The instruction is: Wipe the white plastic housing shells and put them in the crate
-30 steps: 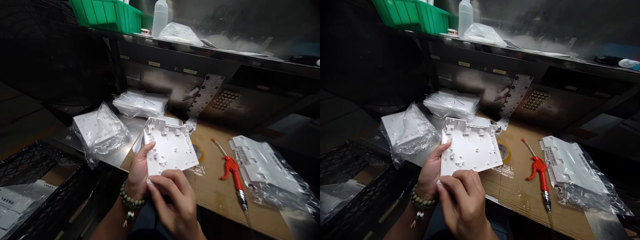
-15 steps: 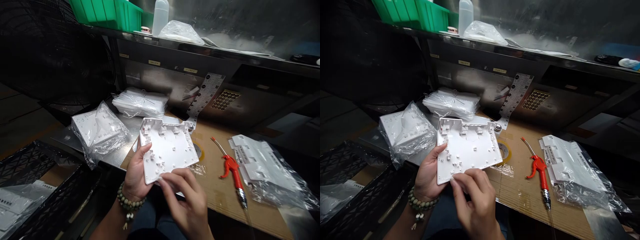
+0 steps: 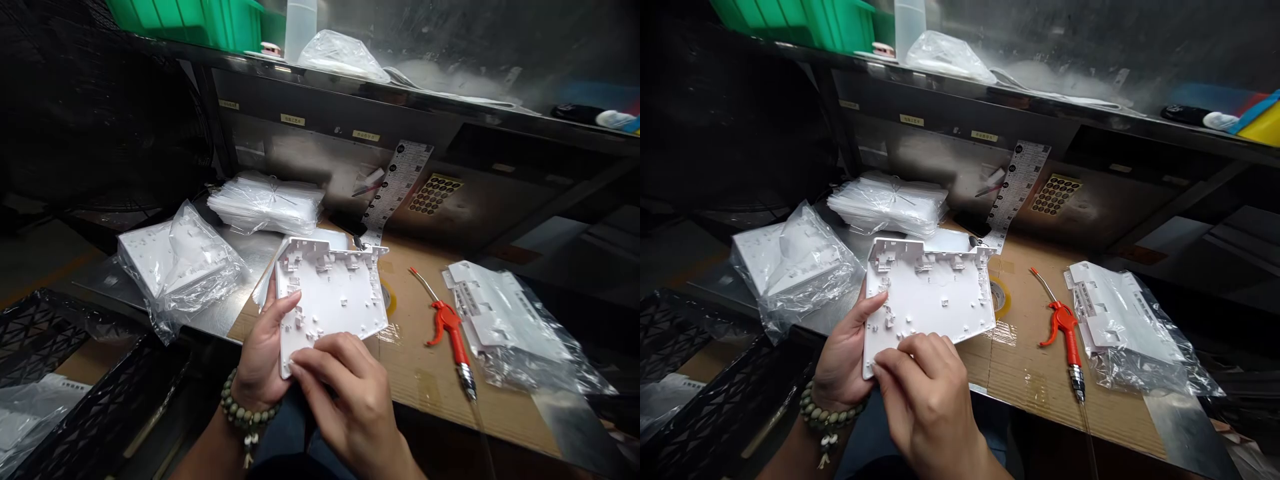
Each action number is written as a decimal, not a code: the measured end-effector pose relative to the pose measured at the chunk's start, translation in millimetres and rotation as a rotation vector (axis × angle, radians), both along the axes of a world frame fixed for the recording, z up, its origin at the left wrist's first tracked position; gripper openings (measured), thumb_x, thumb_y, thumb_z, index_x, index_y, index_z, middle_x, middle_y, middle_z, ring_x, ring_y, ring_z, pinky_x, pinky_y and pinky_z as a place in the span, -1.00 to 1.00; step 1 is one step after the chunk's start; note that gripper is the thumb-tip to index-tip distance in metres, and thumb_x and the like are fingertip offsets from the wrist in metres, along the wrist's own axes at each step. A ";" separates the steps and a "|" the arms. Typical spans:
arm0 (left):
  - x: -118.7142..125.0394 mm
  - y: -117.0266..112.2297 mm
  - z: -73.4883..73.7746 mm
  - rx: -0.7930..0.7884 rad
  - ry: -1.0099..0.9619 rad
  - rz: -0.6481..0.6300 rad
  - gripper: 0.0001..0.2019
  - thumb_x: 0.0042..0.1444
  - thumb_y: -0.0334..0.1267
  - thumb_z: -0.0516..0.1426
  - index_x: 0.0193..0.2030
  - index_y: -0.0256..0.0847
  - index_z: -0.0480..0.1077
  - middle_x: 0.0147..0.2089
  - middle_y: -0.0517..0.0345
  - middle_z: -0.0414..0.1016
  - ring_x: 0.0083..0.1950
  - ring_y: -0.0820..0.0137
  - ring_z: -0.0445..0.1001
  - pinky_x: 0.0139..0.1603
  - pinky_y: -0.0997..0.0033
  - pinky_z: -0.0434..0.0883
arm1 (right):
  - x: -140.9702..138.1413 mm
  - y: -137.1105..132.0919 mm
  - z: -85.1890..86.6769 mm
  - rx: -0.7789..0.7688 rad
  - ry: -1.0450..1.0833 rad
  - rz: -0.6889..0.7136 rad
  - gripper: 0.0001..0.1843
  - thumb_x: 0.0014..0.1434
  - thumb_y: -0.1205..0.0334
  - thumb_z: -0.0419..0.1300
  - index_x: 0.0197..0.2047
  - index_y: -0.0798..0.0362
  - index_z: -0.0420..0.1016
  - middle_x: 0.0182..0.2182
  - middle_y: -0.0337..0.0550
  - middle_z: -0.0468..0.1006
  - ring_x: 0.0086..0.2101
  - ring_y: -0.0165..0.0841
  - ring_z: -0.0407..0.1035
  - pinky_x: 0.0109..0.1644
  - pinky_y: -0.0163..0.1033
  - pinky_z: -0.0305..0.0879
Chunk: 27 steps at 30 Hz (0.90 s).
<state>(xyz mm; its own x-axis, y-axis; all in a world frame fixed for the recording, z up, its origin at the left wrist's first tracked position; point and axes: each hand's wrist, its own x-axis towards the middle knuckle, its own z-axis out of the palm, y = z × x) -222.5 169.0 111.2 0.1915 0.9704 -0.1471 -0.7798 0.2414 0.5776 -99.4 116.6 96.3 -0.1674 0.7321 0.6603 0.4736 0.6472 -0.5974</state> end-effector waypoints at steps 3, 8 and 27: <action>-0.8 0.0 -0.1 -0.021 0.006 0.008 -0.24 0.27 -0.38 0.15 0.53 0.13 -0.04 0.23 0.07 0.54 0.17 0.08 0.57 0.33 -0.03 0.43 | 14.4 -0.4 -0.7 -0.101 0.025 0.019 -0.87 0.29 0.38 0.29 -0.13 -0.02 0.60 -0.32 -0.23 0.52 -0.32 -0.42 0.42 -0.27 -0.28 0.36; -14.6 8.1 2.0 -0.013 0.057 -0.080 -0.43 0.30 -0.28 0.08 0.44 -0.16 0.20 0.21 -0.09 0.55 0.28 -0.05 0.47 0.36 -0.15 0.39 | 74.2 5.4 -23.9 -0.068 0.375 -0.385 -0.84 0.25 0.28 0.36 -0.09 -0.07 0.64 -0.17 -0.18 0.59 -0.16 -0.36 0.48 -0.12 -0.26 0.40; -56.6 14.8 -18.5 -0.206 0.007 0.182 -0.44 0.45 -0.22 -0.16 0.55 -0.15 -0.06 0.21 0.02 0.53 0.40 0.14 0.25 0.46 -0.09 0.17 | 86.5 -11.0 -57.0 0.018 0.141 -0.536 -0.77 0.27 0.46 0.28 -0.07 -0.02 0.61 -0.24 -0.20 0.51 -0.31 -0.46 0.41 -0.24 -0.36 0.41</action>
<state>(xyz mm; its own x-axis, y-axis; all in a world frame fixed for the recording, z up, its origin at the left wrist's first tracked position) -279.2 183.8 92.7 0.0147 0.9383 -0.3454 -0.8171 0.2104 0.5368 -12.9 105.6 39.3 0.3160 0.6787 0.6629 0.6561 0.3484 -0.6695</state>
